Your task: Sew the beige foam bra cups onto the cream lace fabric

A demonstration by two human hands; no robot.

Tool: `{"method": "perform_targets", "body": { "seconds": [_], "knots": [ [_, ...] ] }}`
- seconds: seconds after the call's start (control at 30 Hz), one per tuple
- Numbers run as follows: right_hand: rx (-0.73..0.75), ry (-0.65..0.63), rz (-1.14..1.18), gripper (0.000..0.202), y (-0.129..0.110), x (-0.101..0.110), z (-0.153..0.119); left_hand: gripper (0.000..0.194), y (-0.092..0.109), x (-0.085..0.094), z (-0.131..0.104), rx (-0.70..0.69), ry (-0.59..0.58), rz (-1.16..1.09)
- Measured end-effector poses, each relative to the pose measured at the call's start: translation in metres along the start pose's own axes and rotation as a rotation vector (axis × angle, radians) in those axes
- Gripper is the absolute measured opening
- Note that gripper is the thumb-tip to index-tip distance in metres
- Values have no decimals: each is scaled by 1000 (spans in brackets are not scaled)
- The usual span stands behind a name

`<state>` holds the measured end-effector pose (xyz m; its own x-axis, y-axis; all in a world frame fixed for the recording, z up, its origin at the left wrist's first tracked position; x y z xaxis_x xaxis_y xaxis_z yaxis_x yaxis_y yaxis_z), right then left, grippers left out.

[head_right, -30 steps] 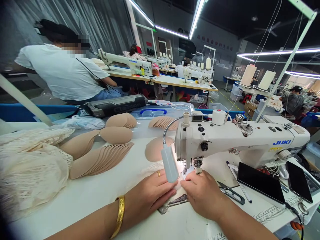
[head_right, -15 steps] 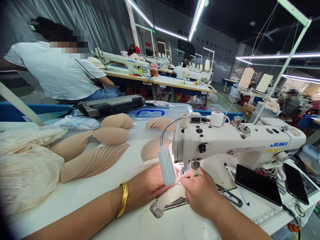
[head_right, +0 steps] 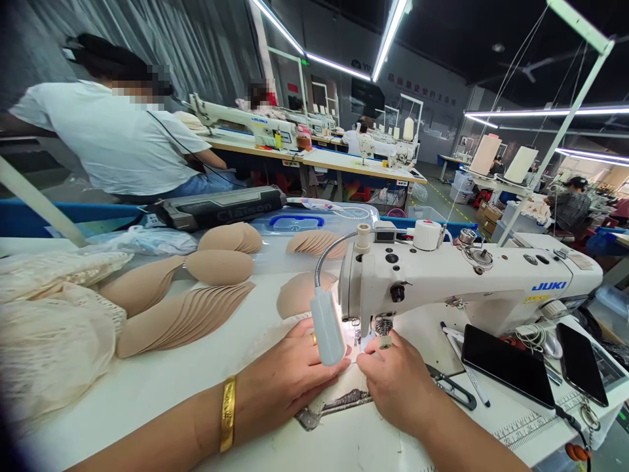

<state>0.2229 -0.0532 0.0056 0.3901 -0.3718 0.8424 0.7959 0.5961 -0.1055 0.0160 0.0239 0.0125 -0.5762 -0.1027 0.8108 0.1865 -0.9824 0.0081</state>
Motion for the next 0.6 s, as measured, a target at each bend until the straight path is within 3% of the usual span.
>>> {"method": "perform_targets", "body": {
  "seconds": [0.3, 0.6],
  "knots": [
    [-2, 26, -35, 28, -1, -4, 2, 38, -14, -10, -6, 54, -39, -16],
    [-27, -10, 15, 30, 2, -6, -1, 21, -15, 4, 4, 159, -139, 75]
  ]
}}
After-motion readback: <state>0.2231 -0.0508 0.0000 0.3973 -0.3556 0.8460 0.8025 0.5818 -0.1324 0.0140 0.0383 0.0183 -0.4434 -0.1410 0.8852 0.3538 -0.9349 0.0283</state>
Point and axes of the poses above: each hand's wrist, its own z-axis towards the middle knuckle, its own x-axis out of the back of the hand, y = z × x, the point moved 2 cm from there along z, towards the middle knuckle, and after that the axes turned 3 degrees about x, right-handed, at the moved point
